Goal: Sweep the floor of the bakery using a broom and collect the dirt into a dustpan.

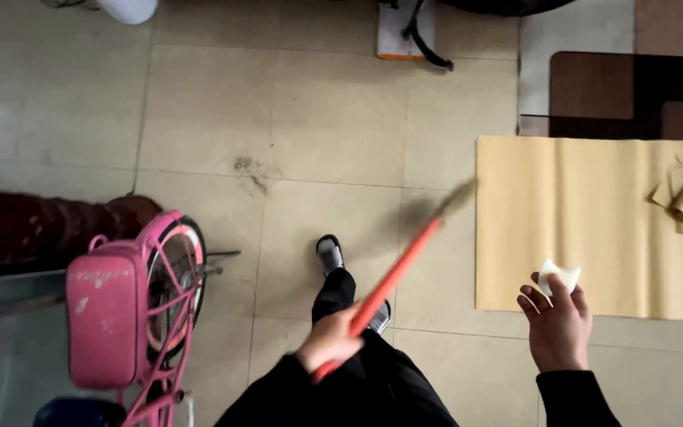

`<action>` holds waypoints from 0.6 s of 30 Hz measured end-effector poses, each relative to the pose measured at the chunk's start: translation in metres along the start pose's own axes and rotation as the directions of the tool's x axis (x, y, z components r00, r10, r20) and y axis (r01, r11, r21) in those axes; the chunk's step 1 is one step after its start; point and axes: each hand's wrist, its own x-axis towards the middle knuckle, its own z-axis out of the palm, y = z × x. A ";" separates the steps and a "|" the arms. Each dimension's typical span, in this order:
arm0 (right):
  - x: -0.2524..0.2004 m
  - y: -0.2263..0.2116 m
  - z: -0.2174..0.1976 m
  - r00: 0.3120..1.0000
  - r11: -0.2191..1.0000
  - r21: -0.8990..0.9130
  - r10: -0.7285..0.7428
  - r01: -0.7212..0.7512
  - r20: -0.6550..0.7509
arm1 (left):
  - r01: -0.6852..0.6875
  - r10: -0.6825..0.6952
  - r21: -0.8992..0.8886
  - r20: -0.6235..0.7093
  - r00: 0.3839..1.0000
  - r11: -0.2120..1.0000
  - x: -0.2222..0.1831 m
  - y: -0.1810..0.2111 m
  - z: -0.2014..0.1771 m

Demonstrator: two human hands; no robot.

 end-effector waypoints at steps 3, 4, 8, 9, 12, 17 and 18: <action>0.018 0.003 -0.006 0.999 0.999 0.025 -0.023 0.024 -0.027 | -0.006 0.026 -0.166 0.118 0.993 0.986 0.099 0.014 0.017; 0.024 0.006 -0.009 0.999 0.998 0.048 -0.035 0.037 -0.036 | 0.104 -0.057 -0.249 0.186 0.981 0.963 0.134 0.015 0.025; 0.036 -0.009 0.010 0.990 0.998 0.016 -0.055 0.058 -0.134 | 0.251 -0.215 -0.203 0.182 0.960 0.947 0.201 -0.018 -0.045; 0.035 -0.017 0.022 0.990 0.999 -0.003 -0.050 0.050 -0.129 | 0.231 -0.189 -0.396 0.143 0.972 0.889 0.227 -0.055 -0.058; 0.039 -0.034 0.062 0.991 0.999 -0.019 -0.047 0.045 -0.122 | 0.222 -0.249 -0.577 0.032 0.968 0.786 0.212 -0.124 -0.150; 0.050 -0.051 0.132 0.997 0.999 -0.009 -0.046 0.045 -0.062 | 0.343 -0.479 -0.521 -0.148 0.865 0.781 0.155 -0.158 -0.266; 0.046 -0.058 0.149 0.998 0.999 -0.017 -0.051 0.051 -0.040 | 0.402 -0.473 -0.321 -0.182 0.862 0.857 0.143 -0.150 -0.279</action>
